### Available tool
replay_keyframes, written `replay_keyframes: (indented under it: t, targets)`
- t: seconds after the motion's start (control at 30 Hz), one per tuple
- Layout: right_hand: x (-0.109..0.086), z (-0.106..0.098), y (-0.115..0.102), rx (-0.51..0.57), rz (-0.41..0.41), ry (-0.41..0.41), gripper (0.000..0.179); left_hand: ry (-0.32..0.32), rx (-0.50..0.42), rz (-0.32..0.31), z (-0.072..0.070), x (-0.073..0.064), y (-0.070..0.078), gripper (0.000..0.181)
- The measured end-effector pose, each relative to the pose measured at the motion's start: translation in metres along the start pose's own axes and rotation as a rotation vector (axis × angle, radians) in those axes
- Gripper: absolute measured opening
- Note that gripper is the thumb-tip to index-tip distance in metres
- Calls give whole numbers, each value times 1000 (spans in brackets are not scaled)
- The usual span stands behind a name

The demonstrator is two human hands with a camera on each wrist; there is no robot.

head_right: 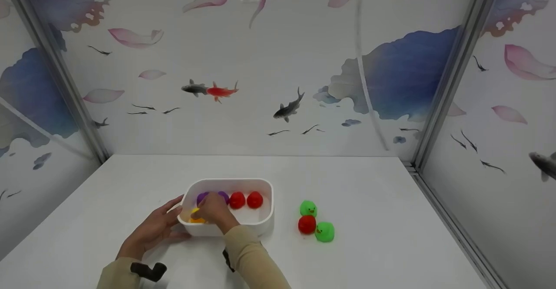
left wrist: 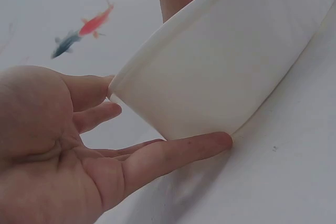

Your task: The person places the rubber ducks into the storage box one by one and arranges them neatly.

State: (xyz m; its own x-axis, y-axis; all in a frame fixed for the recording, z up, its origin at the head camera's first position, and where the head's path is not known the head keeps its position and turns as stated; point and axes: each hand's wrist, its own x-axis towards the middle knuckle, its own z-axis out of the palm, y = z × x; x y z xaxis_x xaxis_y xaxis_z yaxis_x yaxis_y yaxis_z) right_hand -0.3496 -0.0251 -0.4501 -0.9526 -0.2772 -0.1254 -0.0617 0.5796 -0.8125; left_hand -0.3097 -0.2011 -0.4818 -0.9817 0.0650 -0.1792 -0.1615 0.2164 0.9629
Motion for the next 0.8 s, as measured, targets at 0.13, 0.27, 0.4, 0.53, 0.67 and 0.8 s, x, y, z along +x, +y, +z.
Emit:
replay_keyframes:
  t: [0.13, 0.27, 0.4, 0.53, 0.67, 0.8]
  targets:
    - [-1, -6, 2, 6, -29, -6, 20, -36, -88, 8, 0, 0, 0, 65]
    - [-6, -16, 5, 20, -57, -2, 19, -43, -121, 1, 1, 1, 0, 64]
    - [-11, -25, 8, 74, -82, -24, 23, -27, -113, -11, 1, 2, 0, 63]
    - [-19, -38, 11, 141, -121, -51, 28, -34, -137, -8, 1, 2, -1, 64]
    - [-31, -54, 12, 171, -169, -64, 28, -27, -123, 1, 1, 0, 0, 68]
    - [-50, -75, 14, 138, -241, -31, 26, -23, -104, 5, 1, 0, 0, 67]
